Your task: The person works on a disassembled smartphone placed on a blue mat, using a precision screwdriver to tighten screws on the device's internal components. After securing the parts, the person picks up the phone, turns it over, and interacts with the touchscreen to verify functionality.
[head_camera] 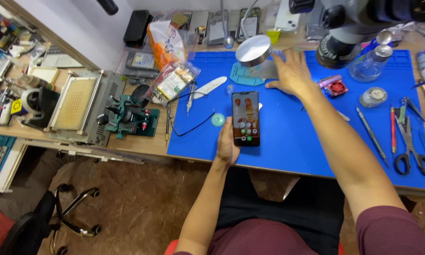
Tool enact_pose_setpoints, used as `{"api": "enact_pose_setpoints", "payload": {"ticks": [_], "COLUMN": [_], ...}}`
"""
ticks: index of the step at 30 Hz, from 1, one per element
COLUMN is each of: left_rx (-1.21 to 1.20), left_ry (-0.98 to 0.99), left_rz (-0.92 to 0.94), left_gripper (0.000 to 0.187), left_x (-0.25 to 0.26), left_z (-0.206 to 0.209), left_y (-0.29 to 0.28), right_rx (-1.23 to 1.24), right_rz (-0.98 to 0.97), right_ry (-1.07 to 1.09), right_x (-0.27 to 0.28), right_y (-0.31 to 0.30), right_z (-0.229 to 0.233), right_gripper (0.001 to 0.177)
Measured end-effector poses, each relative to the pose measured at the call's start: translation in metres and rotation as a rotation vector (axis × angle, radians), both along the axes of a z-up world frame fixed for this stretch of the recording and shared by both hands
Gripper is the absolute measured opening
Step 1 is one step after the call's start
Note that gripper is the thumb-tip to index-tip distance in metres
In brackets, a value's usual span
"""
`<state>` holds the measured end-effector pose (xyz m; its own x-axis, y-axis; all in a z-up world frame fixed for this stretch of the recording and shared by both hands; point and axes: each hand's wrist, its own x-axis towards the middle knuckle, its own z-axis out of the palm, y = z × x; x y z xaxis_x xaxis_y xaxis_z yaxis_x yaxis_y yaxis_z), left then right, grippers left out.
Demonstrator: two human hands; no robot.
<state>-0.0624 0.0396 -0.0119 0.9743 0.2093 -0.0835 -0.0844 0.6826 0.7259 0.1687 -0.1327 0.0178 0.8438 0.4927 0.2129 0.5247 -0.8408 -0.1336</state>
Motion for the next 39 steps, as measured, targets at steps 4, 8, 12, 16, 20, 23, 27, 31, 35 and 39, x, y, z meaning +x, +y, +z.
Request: {"api": "enact_pose_setpoints", "payload": {"ticks": [4, 8, 12, 16, 20, 23, 27, 31, 35, 39], "left_rx": [-0.016, 0.039, 0.095, 0.054, 0.079, 0.088, 0.057, 0.087, 0.136, 0.061], "left_ry": [-0.036, -0.04, -0.074, -0.092, -0.072, -0.094, -0.123, -0.103, -0.007, -0.077], "left_rz": [-0.051, -0.092, -0.064, -0.081, -0.081, -0.093, -0.072, -0.059, -0.104, -0.144], "left_gripper": [0.047, 0.053, 0.049, 0.046, 0.058, 0.057, 0.046, 0.057, 0.077, 0.061], "left_x": [0.003, 0.006, 0.004, 0.0, -0.008, -0.011, -0.021, -0.026, -0.026, -0.016], "left_z": [0.011, -0.019, -0.018, -0.016, -0.015, -0.018, -0.01, -0.006, 0.0, -0.018], "left_y": [0.004, 0.011, 0.002, -0.004, -0.004, -0.003, -0.008, -0.011, -0.003, 0.003], "right_rx": [0.29, 0.768, 0.694, 1.514, 2.009, 2.043, 2.05, 2.03, 2.049, 2.031], "right_rz": [0.062, 0.37, 0.173, -0.606, -0.664, -0.669, -0.607, -0.606, -0.632, -0.65], "right_ry": [0.223, 0.948, 1.485, 1.224, 0.991, 0.916, 0.916, 0.948, 1.004, 1.033], "right_x": [-0.11, -0.239, -0.322, -0.307, -0.286, -0.301, -0.346, -0.416, -0.47, -0.49], "right_y": [-0.015, -0.049, -0.07, -0.069, -0.079, -0.072, -0.078, -0.084, -0.087, -0.086], "right_z": [0.074, 0.044, -0.061, -0.114, -0.239, -0.228, -0.222, -0.202, -0.18, -0.153], "right_gripper": [0.086, 0.021, 0.042, 0.079, 0.039, 0.026, 0.015, 0.016, 0.012, 0.011]}}
